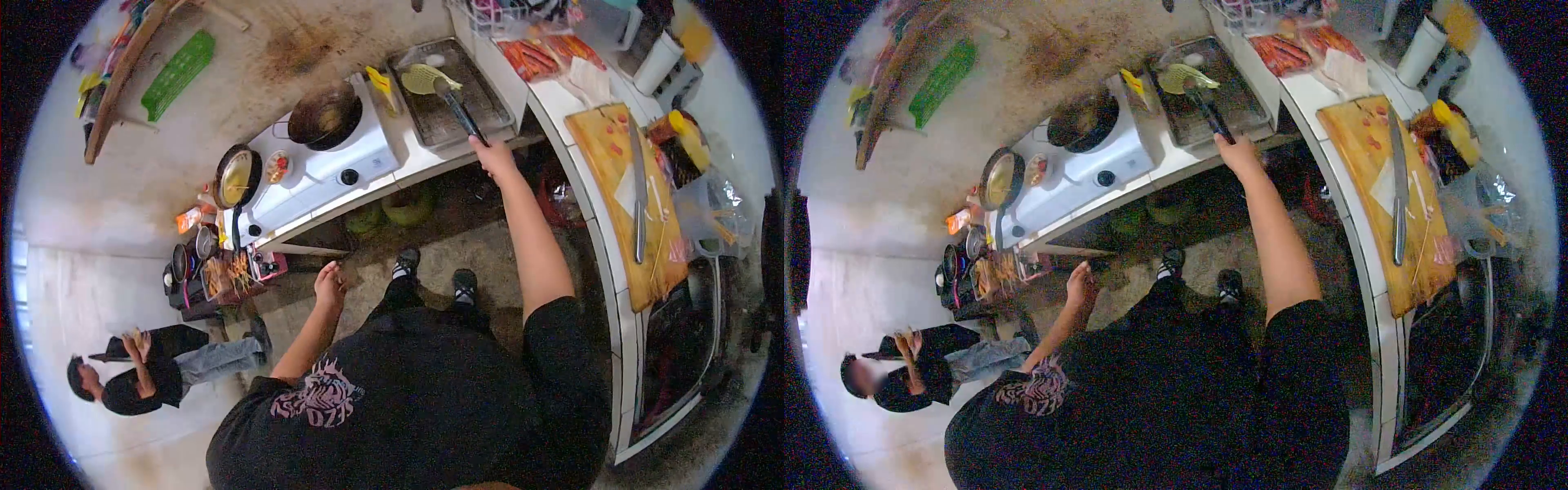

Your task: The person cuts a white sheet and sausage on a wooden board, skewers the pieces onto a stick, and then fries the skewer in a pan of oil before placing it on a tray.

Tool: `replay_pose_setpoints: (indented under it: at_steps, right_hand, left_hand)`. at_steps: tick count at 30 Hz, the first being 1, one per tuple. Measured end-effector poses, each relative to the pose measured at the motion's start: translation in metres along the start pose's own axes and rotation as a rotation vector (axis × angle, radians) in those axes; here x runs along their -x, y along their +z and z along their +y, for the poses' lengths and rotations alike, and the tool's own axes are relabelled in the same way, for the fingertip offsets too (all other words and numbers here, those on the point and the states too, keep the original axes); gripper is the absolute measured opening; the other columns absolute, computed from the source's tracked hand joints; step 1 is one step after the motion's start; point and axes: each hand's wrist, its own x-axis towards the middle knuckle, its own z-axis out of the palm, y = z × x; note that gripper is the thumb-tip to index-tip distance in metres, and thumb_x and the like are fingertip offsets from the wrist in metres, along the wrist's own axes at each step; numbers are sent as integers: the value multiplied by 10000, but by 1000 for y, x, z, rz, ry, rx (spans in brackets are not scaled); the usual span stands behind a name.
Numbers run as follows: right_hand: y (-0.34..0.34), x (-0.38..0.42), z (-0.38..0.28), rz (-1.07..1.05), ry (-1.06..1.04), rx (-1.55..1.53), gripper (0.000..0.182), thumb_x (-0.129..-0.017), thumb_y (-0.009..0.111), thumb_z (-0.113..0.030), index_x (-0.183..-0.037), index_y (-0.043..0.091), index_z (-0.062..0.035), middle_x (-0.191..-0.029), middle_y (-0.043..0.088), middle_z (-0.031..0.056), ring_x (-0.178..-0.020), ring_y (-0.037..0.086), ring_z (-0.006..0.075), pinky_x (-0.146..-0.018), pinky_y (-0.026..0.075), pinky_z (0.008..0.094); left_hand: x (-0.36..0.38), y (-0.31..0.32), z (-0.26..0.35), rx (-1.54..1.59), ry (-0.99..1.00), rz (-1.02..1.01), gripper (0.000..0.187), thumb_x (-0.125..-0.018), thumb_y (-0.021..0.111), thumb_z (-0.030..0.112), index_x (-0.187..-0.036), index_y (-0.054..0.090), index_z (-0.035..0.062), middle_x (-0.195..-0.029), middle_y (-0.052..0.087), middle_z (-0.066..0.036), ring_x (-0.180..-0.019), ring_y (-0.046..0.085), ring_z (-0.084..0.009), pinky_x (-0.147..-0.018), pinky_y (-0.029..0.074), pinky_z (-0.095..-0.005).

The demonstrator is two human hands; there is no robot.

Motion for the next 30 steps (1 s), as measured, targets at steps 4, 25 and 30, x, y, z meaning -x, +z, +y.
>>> replay_pose_setpoints:
  at_steps: [4,25,30]
  right_hand:
    - [-4,3,17,35,-1,-10,460,-746,583,-425,-798,555,31,-611,545,122,-545,539,237,-503,414,342]
    - [-3,-24,34,81,47,-29,480,-733,588,-425,-1001,572,-28,-911,592,188,-873,560,329,-741,430,389]
    - [-2,-28,49,84,31,-70,446,-727,602,-412,-952,589,-27,-822,604,166,-781,578,308,-680,435,371]
  left_hand:
    - [-14,6,-8,-100,-41,-70,77,-806,524,100,-869,527,143,-672,483,40,-557,453,-91,-464,329,-223]
    - [-13,84,-35,-321,-133,-101,99,-800,534,102,-893,545,134,-809,544,23,-642,523,-120,-547,393,-249]
    - [-12,87,-43,-287,-142,-123,83,-809,526,108,-886,548,131,-807,544,24,-635,518,-114,-555,391,-248]
